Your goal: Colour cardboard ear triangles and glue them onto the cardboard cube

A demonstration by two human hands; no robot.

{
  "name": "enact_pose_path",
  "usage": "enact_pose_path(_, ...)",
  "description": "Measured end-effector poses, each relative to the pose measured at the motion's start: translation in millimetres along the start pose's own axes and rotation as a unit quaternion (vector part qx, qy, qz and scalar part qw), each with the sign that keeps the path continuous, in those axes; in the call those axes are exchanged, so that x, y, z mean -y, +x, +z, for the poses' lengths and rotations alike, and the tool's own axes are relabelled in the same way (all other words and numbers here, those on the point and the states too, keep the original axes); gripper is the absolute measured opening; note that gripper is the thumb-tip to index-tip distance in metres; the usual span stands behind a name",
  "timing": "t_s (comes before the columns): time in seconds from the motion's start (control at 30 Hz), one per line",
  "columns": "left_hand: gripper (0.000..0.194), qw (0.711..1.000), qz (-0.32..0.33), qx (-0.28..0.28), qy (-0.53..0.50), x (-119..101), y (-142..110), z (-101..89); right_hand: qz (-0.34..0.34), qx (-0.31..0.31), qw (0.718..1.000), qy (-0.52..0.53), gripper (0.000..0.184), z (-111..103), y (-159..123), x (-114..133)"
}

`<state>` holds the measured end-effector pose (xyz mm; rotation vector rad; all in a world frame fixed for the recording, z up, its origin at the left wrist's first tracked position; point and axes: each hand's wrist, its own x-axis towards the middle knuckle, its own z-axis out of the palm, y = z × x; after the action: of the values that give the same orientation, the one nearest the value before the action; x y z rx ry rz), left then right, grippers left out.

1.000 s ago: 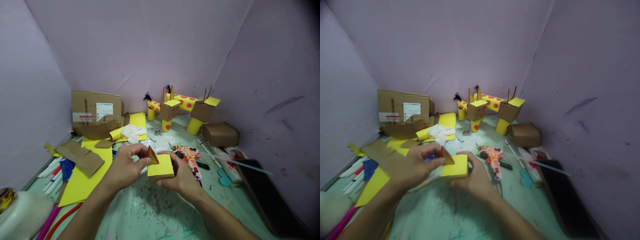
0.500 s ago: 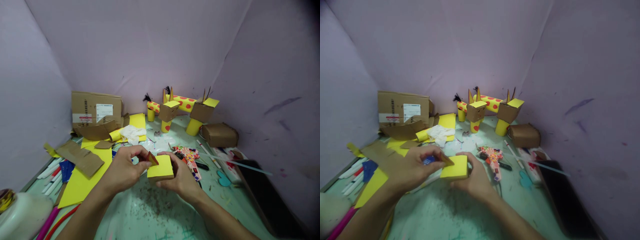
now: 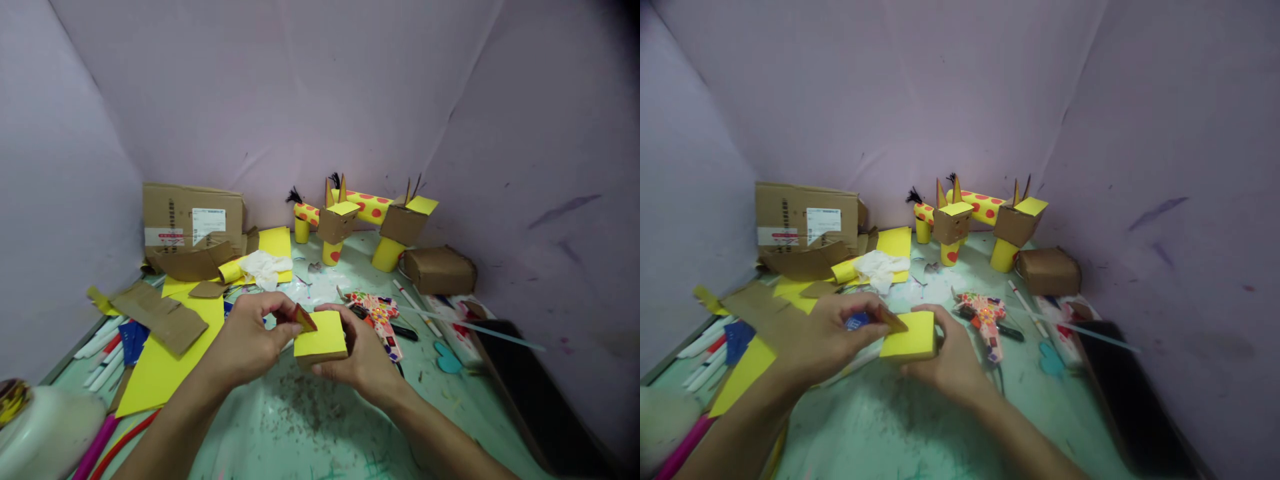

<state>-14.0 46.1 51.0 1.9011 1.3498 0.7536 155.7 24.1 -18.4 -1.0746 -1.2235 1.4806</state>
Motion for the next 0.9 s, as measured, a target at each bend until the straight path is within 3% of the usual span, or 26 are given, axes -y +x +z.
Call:
enact_pose_path(0.57, 0.008, 0.998, 0.052, -0.015, 0.025, 3.1, -3.2, -5.3, -0.007, 0.005, 1.0, 0.007, 0.066, 1.6, -1.2, -3.7)
enact_pose_path(0.9, 0.007, 0.998, 0.044, 0.004, 0.037, 1.1, -4.0, -7.9, -0.012, 0.014, 1.0, 0.01, 0.064, 1.5, -1.5, -6.1)
